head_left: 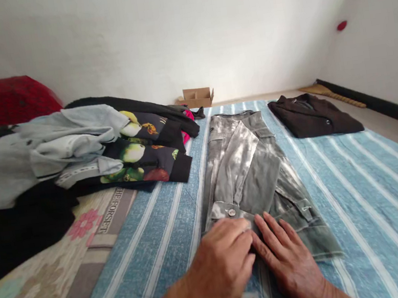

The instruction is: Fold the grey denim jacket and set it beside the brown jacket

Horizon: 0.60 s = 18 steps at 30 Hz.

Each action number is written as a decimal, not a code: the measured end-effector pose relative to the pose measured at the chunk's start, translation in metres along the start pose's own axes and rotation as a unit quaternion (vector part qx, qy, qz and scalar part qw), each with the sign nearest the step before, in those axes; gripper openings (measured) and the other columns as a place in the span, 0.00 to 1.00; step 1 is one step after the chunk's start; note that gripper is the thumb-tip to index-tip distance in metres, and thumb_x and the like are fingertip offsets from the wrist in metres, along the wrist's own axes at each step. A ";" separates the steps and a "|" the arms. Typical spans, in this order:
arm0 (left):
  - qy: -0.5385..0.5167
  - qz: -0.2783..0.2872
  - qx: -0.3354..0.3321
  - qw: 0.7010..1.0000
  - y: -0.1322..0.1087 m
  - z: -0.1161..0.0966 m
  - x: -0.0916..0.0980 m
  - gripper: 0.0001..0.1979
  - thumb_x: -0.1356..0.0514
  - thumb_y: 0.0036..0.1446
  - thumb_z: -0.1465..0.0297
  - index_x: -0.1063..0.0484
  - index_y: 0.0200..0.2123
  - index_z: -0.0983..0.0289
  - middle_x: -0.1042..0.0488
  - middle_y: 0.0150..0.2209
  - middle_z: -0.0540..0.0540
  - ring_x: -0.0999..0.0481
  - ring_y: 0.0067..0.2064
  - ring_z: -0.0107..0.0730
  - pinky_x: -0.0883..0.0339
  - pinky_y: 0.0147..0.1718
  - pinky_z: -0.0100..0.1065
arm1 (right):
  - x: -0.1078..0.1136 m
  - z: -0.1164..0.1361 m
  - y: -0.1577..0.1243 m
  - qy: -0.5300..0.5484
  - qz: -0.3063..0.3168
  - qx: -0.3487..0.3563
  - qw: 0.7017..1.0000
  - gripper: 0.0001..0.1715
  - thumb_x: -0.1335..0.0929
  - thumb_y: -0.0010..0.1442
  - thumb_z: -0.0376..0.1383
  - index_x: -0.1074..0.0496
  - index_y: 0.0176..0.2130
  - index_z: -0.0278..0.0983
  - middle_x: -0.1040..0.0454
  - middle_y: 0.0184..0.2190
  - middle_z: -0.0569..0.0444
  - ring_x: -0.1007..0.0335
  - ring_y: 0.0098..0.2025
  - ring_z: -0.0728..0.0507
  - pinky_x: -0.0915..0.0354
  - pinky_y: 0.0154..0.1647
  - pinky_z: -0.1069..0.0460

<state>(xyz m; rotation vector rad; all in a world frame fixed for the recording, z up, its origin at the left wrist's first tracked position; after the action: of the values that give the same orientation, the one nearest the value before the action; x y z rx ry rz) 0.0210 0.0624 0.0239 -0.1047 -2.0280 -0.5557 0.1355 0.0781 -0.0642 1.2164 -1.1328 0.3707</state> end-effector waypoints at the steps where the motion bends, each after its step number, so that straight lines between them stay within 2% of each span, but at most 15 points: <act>1: 0.021 0.028 -0.012 0.999 -0.007 -0.002 -0.013 0.13 0.46 0.56 0.76 0.30 0.44 0.66 0.26 0.48 0.60 0.29 0.53 0.40 0.35 0.54 0.43 | -0.001 0.000 0.000 -0.004 0.002 0.001 1.000 0.26 0.44 0.62 0.28 0.34 0.57 0.36 0.38 0.60 0.43 0.48 0.63 0.33 0.43 0.55 0.40; 3: 0.053 0.071 -0.027 0.996 -0.020 -0.004 -0.030 0.20 0.47 0.52 0.78 0.33 0.50 0.66 0.29 0.53 0.61 0.34 0.58 0.41 0.40 0.58 0.46 | -0.002 0.001 0.001 -0.014 0.009 0.006 1.000 0.25 0.44 0.62 0.29 0.32 0.55 0.36 0.38 0.60 0.43 0.47 0.63 0.33 0.43 0.55 0.39; 5: 0.082 0.079 -0.029 0.993 -0.028 -0.002 -0.037 0.26 0.49 0.50 0.80 0.37 0.54 0.67 0.32 0.56 0.61 0.37 0.61 0.41 0.41 0.59 0.46 | -0.001 0.001 0.002 -0.024 0.009 0.009 1.000 0.24 0.44 0.63 0.29 0.32 0.55 0.36 0.37 0.60 0.43 0.46 0.62 0.33 0.43 0.54 0.40; 9: 0.126 0.048 -0.025 0.991 -0.038 0.009 -0.045 0.31 0.51 0.48 0.82 0.42 0.58 0.71 0.35 0.59 0.64 0.42 0.63 0.41 0.42 0.60 0.45 | 0.005 0.001 0.007 -0.036 0.003 0.007 0.999 0.25 0.45 0.63 0.29 0.34 0.57 0.36 0.35 0.58 0.44 0.44 0.61 0.34 0.43 0.54 0.41; 13: 0.162 0.021 -0.028 0.986 -0.044 0.016 -0.055 0.32 0.53 0.46 0.82 0.41 0.59 0.71 0.35 0.59 0.63 0.43 0.64 0.41 0.42 0.59 0.47 | 0.006 0.001 0.009 -0.033 0.007 0.004 0.999 0.26 0.46 0.64 0.29 0.34 0.57 0.37 0.35 0.58 0.44 0.44 0.61 0.34 0.43 0.54 0.41; 18: 0.222 -0.014 -0.051 0.974 -0.046 0.016 -0.059 0.31 0.53 0.48 0.81 0.39 0.58 0.73 0.34 0.58 0.64 0.41 0.62 0.42 0.41 0.58 0.47 | 0.005 -0.001 0.008 -0.038 0.007 0.014 0.999 0.26 0.43 0.63 0.31 0.37 0.59 0.39 0.36 0.59 0.47 0.44 0.61 0.35 0.43 0.54 0.42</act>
<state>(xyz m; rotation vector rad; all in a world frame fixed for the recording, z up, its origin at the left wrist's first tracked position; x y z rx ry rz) 0.0243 0.0371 -0.0487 -0.0098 -1.5681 -0.6378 0.1321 0.0801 -0.0556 1.2571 -1.2059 0.3551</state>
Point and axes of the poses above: each hand's wrist, its own y-axis towards the middle knuckle, its own x-axis out of the back of the hand, z = x × y, the point moved 7 cm from there along y, towards the middle knuckle
